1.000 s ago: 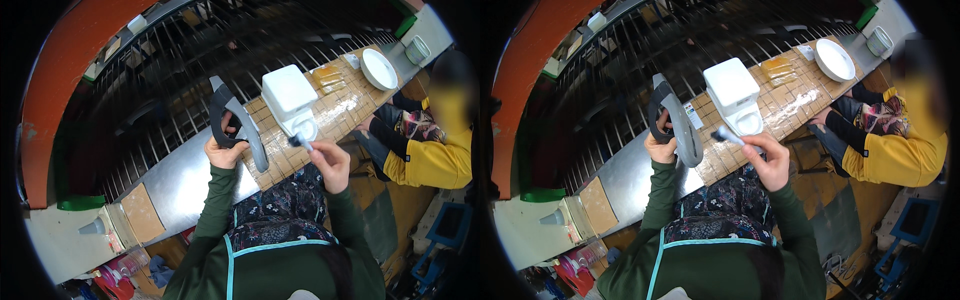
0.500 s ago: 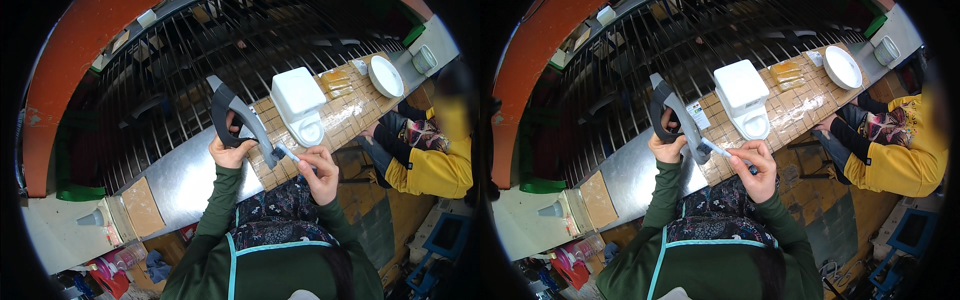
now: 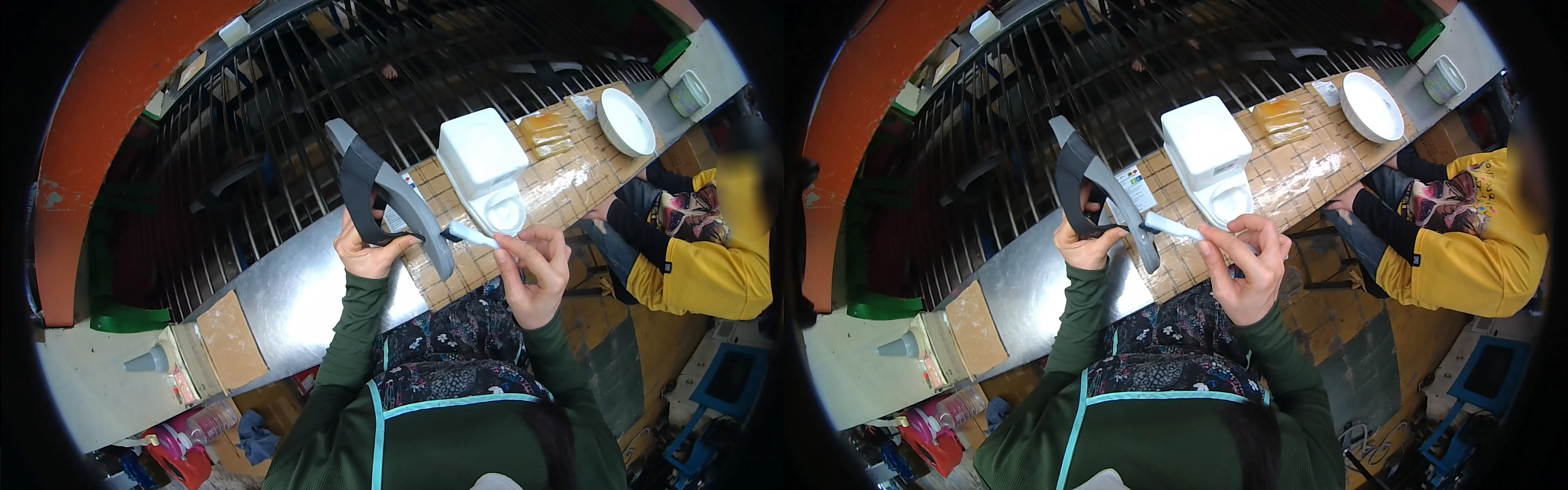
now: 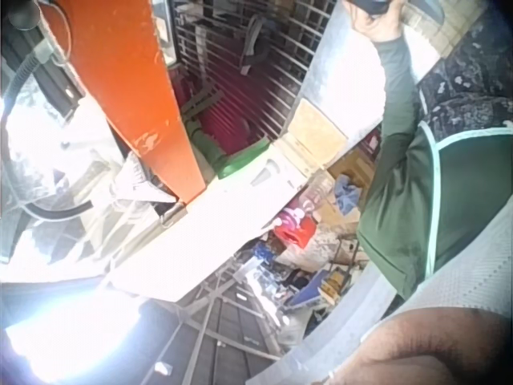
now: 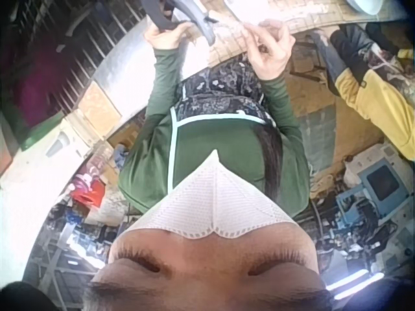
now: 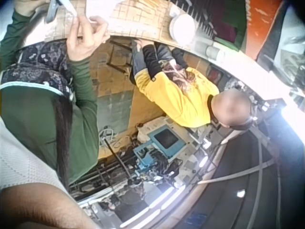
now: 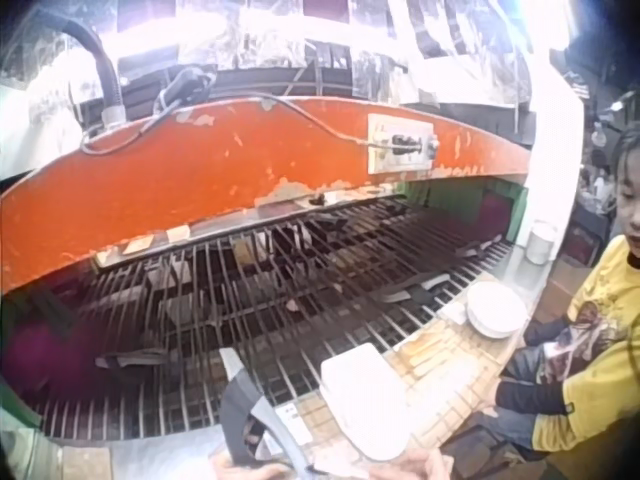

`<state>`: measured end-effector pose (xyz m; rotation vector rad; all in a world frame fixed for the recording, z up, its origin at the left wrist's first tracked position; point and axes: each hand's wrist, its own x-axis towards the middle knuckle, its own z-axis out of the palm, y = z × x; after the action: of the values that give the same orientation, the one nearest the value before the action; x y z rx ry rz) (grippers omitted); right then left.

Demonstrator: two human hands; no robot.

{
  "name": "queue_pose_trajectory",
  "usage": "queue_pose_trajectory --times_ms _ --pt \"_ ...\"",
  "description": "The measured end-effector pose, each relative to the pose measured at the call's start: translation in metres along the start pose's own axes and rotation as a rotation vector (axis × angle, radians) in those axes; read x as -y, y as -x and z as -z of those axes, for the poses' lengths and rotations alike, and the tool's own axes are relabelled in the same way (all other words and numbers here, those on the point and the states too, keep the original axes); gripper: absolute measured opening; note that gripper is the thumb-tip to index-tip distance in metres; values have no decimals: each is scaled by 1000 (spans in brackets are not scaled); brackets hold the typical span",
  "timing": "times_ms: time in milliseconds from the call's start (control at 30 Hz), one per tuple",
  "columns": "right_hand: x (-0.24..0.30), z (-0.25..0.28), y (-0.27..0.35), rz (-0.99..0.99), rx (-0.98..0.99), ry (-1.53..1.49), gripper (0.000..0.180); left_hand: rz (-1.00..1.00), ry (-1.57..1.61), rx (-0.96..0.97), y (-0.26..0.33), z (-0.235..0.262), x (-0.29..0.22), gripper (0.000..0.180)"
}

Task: The person paints a gray plastic part with a small brush, repeatedly dipping the brush into a white container and applying paint to the surface. The person rotates the part to cover different areas and places it on a metal rack after painting.

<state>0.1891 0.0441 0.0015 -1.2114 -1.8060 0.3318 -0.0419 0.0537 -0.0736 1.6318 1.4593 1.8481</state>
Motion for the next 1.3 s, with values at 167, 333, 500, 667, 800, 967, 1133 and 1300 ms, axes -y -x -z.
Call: queue_pose_trajectory --times_ms 167,333,500,667,800,967,1133,1300 --pt "-6 0 -7 33 35 -87 24 3 17 -10 -1 0 1 36" --pt "-8 3 -10 59 67 -103 25 11 22 -29 -4 -1 1 37" --pt "-6 7 -11 105 69 -52 25 35 2 -37 -4 -1 0 35" --pt "-2 8 -12 126 46 -32 25 75 74 -46 -6 -3 1 37" --pt "0 8 -12 161 11 -9 26 184 105 -58 -7 -5 -4 43" --pt "2 5 -13 169 -37 -18 26 286 166 -80 -10 -10 -12 40" --pt "5 4 -14 191 -47 -33 27 261 250 -107 -12 -12 -13 38" --pt "7 3 -21 63 15 -247 26 136 280 -84 -14 -10 -9 37"
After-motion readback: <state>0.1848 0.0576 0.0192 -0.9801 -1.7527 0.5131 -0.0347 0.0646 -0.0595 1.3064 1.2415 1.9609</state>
